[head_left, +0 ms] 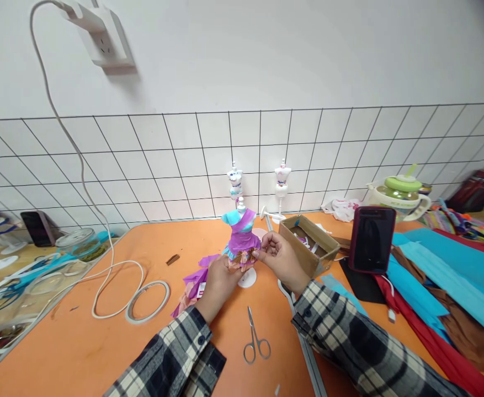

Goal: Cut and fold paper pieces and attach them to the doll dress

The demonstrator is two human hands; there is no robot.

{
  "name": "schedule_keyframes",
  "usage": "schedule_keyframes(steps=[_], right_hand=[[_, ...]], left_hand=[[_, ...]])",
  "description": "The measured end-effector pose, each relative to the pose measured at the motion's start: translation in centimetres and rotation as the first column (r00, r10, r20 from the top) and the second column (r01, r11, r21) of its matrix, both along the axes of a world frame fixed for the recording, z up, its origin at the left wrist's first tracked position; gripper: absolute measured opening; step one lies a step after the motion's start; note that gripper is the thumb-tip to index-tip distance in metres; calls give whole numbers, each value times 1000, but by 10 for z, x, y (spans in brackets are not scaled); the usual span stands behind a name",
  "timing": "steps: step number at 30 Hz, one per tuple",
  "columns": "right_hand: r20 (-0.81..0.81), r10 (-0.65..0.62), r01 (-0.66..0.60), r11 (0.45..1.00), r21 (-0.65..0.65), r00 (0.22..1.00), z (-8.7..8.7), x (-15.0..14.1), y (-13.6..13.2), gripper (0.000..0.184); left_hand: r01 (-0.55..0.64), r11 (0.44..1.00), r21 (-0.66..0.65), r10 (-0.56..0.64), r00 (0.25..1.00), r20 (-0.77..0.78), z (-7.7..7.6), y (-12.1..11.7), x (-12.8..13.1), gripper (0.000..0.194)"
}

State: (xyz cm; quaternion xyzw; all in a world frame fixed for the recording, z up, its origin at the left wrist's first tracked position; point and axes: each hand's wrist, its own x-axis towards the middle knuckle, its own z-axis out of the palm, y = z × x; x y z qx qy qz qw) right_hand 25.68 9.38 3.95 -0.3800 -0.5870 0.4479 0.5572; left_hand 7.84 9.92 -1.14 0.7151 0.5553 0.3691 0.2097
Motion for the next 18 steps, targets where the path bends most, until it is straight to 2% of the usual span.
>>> schedule_keyframes(steps=[4, 8, 14, 18], right_hand=[[-2, -35, 35, 999, -13, 999, 0, -2, -1, 34], [-12, -77, 77, 995, 66, 997, -4, -4, -2, 28], [34, -89, 81, 979, 185, 995, -11, -6, -6, 9], [36, -94, 84, 972, 220, 995, -15, -4, -5, 8]], left_hand=[[16, 1000, 21, -16, 1000, -11, 3, -2, 1, 31], [5, 1000, 16, -4, 1000, -17, 0, -1, 1, 34], [4, 1000, -11, -4, 1000, -23, -5, 0, 0, 36], [14, 1000, -22, -14, 1000, -18, -6, 0, -1, 37]])
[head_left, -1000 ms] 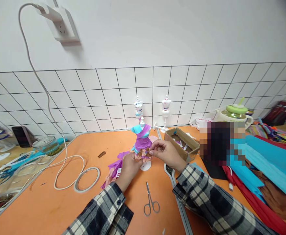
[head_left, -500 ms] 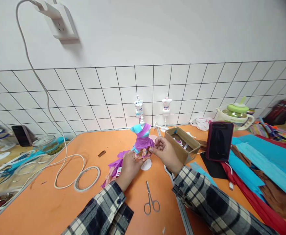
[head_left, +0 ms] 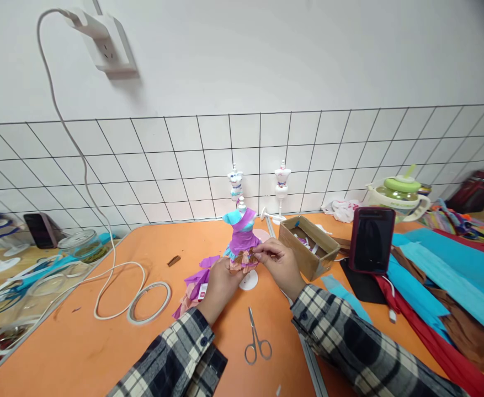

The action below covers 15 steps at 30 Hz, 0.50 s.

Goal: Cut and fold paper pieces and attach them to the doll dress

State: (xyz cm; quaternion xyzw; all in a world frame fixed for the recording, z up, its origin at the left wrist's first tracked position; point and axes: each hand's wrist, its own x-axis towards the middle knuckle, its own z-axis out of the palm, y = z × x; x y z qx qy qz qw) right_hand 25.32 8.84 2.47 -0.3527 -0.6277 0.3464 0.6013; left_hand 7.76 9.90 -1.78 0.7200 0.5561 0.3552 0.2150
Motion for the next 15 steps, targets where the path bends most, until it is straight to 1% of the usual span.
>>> schedule_keyframes(steps=[4, 6, 10, 12, 15], right_hand=[[40, 18, -20, 999, 40, 999, -2, 2, 0, 14], [49, 26, -28, 999, 45, 998, -4, 2, 0, 13], [-33, 37, -37, 999, -13, 999, -10, -2, 0, 11], [-77, 57, -60, 998, -30, 995, -13, -3, 0, 18], [-116, 56, -57, 998, 0, 992, -15, -4, 1, 28]], left_hand=[[1, 1000, -4, -1, 1000, 4, 1, 0, 1, 39], [1, 1000, 1, -1, 1000, 4, 2, 0, 1, 38], [-2, 1000, 25, 2, 1000, -1, 3, -1, 2, 36], [-6, 999, 38, 7, 1000, -8, 3, -2, 2, 36], [-6, 998, 55, 8, 1000, -26, 3, -2, 2, 38]])
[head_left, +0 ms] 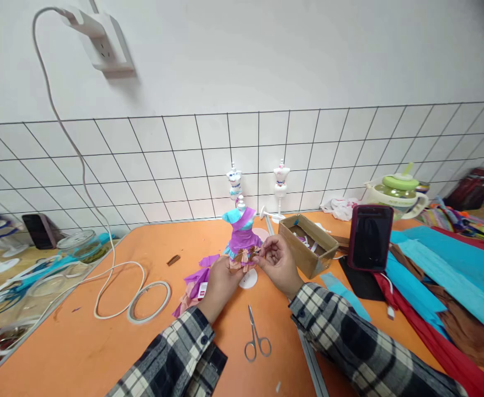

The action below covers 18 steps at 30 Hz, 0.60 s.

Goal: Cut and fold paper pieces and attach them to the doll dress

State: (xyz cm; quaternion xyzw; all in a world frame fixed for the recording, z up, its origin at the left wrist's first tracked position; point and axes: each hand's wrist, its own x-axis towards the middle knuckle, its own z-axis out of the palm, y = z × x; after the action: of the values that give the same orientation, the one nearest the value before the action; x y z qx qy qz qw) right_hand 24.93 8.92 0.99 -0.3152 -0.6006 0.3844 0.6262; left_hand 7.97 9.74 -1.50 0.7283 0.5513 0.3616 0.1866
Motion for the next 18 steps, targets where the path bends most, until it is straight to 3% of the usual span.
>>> schedule_keyframes(steps=[6, 11, 14, 18], right_hand=[[-5, -37, 38, 997, 64, 999, 1, 2, -4, 27], [13, -297, 294, 950, 108, 955, -7, 12, -24, 12], [114, -330, 319, 942, 107, 937, -15, 16, -46, 13], [372, -299, 278, 954, 111, 879, -21, 16, -76, 14]], left_hand=[[-40, 998, 50, 42, 998, -50, 2, -2, 0, 28], [-88, 992, 89, 95, 992, -81, 5, -7, 1, 22], [-95, 989, 111, 103, 992, -73, 8, -9, 3, 20], [-104, 988, 111, 108, 994, -27, 11, -11, 3, 29]])
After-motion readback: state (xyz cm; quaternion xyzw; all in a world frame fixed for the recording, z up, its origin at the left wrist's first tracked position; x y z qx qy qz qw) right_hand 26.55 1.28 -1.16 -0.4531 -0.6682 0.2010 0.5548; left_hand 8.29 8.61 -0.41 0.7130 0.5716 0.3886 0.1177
